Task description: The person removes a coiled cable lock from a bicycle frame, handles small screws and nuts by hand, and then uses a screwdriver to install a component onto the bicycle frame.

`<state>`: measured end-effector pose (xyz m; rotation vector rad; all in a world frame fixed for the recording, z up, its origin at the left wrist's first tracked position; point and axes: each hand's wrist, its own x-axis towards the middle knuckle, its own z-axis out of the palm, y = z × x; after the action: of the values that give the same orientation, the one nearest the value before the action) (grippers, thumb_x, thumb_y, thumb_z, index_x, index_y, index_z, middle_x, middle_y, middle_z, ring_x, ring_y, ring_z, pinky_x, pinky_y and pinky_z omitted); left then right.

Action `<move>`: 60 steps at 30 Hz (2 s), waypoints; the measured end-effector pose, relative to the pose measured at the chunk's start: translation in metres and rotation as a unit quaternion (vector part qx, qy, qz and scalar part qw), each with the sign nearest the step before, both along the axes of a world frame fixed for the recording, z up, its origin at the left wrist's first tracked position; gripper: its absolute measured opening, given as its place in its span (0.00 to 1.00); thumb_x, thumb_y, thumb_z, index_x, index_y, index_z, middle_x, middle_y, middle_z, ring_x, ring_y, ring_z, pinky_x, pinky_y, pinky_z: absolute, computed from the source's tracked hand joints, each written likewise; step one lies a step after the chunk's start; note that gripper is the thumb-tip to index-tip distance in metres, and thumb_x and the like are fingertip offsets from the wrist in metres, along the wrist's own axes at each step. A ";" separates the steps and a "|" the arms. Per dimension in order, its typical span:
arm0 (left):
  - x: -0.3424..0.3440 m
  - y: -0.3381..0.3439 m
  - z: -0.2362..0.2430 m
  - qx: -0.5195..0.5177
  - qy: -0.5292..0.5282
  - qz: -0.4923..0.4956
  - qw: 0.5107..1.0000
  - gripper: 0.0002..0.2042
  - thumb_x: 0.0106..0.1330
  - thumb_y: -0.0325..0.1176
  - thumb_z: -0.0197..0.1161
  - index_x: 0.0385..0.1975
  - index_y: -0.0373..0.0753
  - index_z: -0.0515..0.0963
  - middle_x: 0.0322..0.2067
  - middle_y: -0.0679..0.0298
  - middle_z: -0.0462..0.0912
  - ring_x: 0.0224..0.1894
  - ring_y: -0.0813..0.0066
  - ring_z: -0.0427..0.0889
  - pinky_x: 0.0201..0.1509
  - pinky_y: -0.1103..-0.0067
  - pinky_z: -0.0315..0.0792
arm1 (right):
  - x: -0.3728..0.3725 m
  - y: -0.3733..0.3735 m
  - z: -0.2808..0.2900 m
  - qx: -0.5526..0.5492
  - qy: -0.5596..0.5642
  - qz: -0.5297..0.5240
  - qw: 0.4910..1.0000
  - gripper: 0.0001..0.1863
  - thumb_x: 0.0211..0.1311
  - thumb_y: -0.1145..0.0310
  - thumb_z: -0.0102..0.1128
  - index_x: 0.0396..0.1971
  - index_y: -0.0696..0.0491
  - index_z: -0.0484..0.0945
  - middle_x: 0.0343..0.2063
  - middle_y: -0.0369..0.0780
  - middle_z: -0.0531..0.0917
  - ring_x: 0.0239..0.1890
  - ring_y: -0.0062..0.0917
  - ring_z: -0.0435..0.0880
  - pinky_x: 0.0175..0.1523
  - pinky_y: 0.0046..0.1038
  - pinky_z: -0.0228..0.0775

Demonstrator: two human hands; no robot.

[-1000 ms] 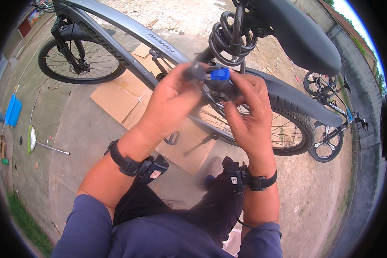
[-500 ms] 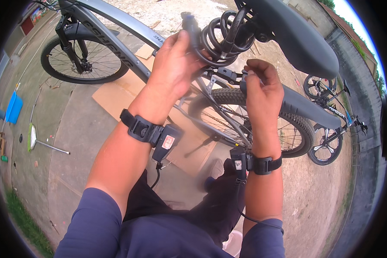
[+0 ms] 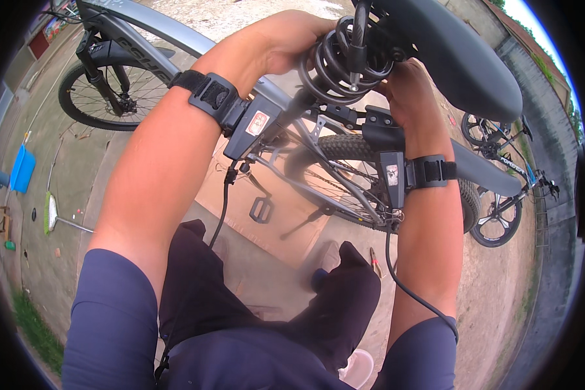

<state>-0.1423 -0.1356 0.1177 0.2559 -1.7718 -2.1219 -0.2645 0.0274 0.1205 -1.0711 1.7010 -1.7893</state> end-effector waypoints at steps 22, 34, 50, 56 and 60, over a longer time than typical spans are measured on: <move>0.078 0.100 -0.055 0.156 0.105 0.142 0.972 0.21 0.74 0.46 0.56 0.55 0.34 0.72 0.51 0.57 0.77 0.51 0.67 0.79 0.51 0.72 0.73 | 0.077 0.098 -0.023 -0.033 -0.120 -0.016 0.992 0.27 0.67 0.69 0.59 0.60 0.68 0.62 0.21 0.34 0.75 0.12 0.13 0.68 0.16 0.14 0.54; 0.065 0.131 -0.043 0.180 0.100 0.008 0.979 0.20 0.69 0.42 0.64 0.53 0.35 0.74 0.44 0.63 0.79 0.45 0.74 0.79 0.51 0.76 0.74 | 0.130 0.082 -0.069 -0.073 0.009 -0.033 0.997 0.32 0.70 0.69 0.58 0.66 0.64 0.54 0.37 0.40 0.81 0.28 0.15 0.79 0.29 0.15 0.71; 0.067 0.122 -0.042 0.073 0.071 0.067 0.992 0.20 0.67 0.35 0.59 0.55 0.30 0.72 0.39 0.63 0.81 0.38 0.80 0.79 0.43 0.82 0.73 | 0.115 0.027 0.023 -0.093 0.064 -0.085 0.990 0.22 0.65 0.55 0.65 0.42 0.62 0.80 0.26 0.40 0.84 0.19 0.14 0.79 0.24 0.15 0.63; 0.066 0.120 -0.055 0.003 0.079 0.098 0.992 0.23 0.62 0.32 0.57 0.54 0.24 0.70 0.31 0.59 0.82 0.31 0.76 0.82 0.35 0.80 0.75 | 0.119 0.017 0.026 -0.091 0.046 -0.103 0.989 0.19 0.63 0.60 0.64 0.39 0.65 0.77 0.27 0.42 0.86 0.21 0.17 0.82 0.30 0.20 0.74; 0.085 0.106 -0.045 -0.012 0.038 0.111 0.993 0.25 0.63 0.32 0.57 0.56 0.22 0.68 0.32 0.57 0.83 0.31 0.75 0.83 0.34 0.80 0.76 | 0.120 0.024 0.021 -0.095 0.033 -0.097 0.990 0.15 0.68 0.65 0.61 0.42 0.63 0.77 0.28 0.41 0.85 0.20 0.16 0.80 0.22 0.13 0.63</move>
<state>-0.0569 -0.0292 0.0732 0.3438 -1.6420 -1.9262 -0.1447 0.0510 0.1410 -1.0847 1.7519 -2.0952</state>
